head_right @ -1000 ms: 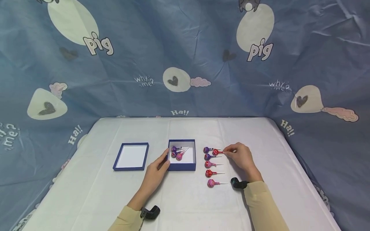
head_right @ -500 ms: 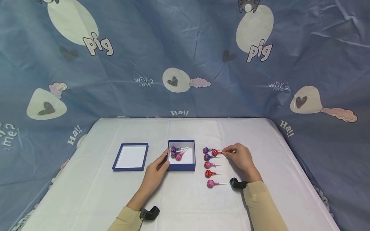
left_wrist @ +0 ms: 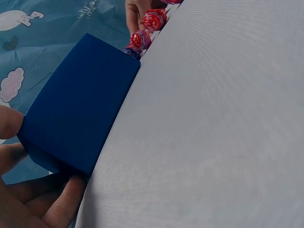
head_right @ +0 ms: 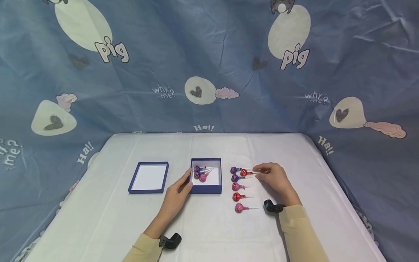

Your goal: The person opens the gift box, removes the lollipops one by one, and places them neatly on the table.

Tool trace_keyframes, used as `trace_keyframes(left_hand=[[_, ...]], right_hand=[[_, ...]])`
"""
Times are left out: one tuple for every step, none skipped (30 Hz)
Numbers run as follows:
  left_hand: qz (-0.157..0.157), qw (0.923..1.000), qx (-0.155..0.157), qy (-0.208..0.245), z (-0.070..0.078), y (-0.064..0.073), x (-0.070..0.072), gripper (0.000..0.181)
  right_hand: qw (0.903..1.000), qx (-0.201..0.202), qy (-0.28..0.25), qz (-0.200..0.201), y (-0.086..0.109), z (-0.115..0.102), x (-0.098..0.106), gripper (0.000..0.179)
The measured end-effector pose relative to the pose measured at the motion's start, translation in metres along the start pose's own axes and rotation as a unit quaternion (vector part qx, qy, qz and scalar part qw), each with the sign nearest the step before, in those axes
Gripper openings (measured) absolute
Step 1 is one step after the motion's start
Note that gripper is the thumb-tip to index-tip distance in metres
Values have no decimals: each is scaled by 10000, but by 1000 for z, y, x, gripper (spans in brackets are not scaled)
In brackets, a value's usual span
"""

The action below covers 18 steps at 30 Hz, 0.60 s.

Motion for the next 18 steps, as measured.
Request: trace_keyframes(left_hand=[[-9,10000,-5,-1,0,0,0,51],[-15,10000,-8,7,0,-1,1,51],[-16,10000,-13,11,0,-1,1,51],[-38,10000,-6,22,-1,0,1,51],[-51,10000,5,31,-1,0,1,51],[-55,10000,21,24,-1,0,0,51],[-50,10000,10,9,-1,1,0,51],[-49,10000,25,20,0,1,0,51],[-44,10000,33,18,0,1,0,51],[-45,10000,59,13,0,1,0,51],[-37,10000,65,9,0,1,1,51],[-28,10000,50,-1,1,1,1,51],[-24,10000,36,0,1,1,1,51],[-24,10000,44,3,0,0,1,51],[-25,10000,20,2,0,0,1,51],[-30,10000,-3,15,0,0,1,51],[-31,10000,-40,24,0,0,1,51],[-34,10000,-60,34,-1,-1,1,51]], right_hand=[[10000,-37,-70,-15,0,0,1,24],[9999,-88,-119,-5,-1,0,3,24],[9998,-120,-147,-2,-2,0,4,25],[9997,-175,-169,27,-1,-1,6,24],[9996,-215,-152,61,-1,-1,7,24],[9995,-242,-160,114,-1,-3,9,24],[9995,-247,-139,156,0,-5,11,24],[9994,-249,-100,208,0,-7,12,24],[9994,-221,-78,244,0,-11,14,25],[9993,-207,-57,296,1,-14,15,25],[9993,-170,-23,331,1,-18,16,26],[9993,-127,-4,358,1,-22,17,26],[9993,-74,33,367,0,-27,17,27],[9993,-27,55,380,0,-31,18,27],[9992,9,76,381,-1,-35,18,27],[9992,48,100,379,-2,-40,18,27],[9992,104,132,366,-3,-44,18,26],[9991,170,164,339,-5,-48,18,26]])
Point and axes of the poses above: each hand's wrist, its own y-axis away from the middle knuckle, its own x-axis out of the back of the hand, z = x × y, the point moved 2 cm from there along -y, towards the middle knuckle, and after that the axes turned 2 degrees about -z, right-handed, at the moved point
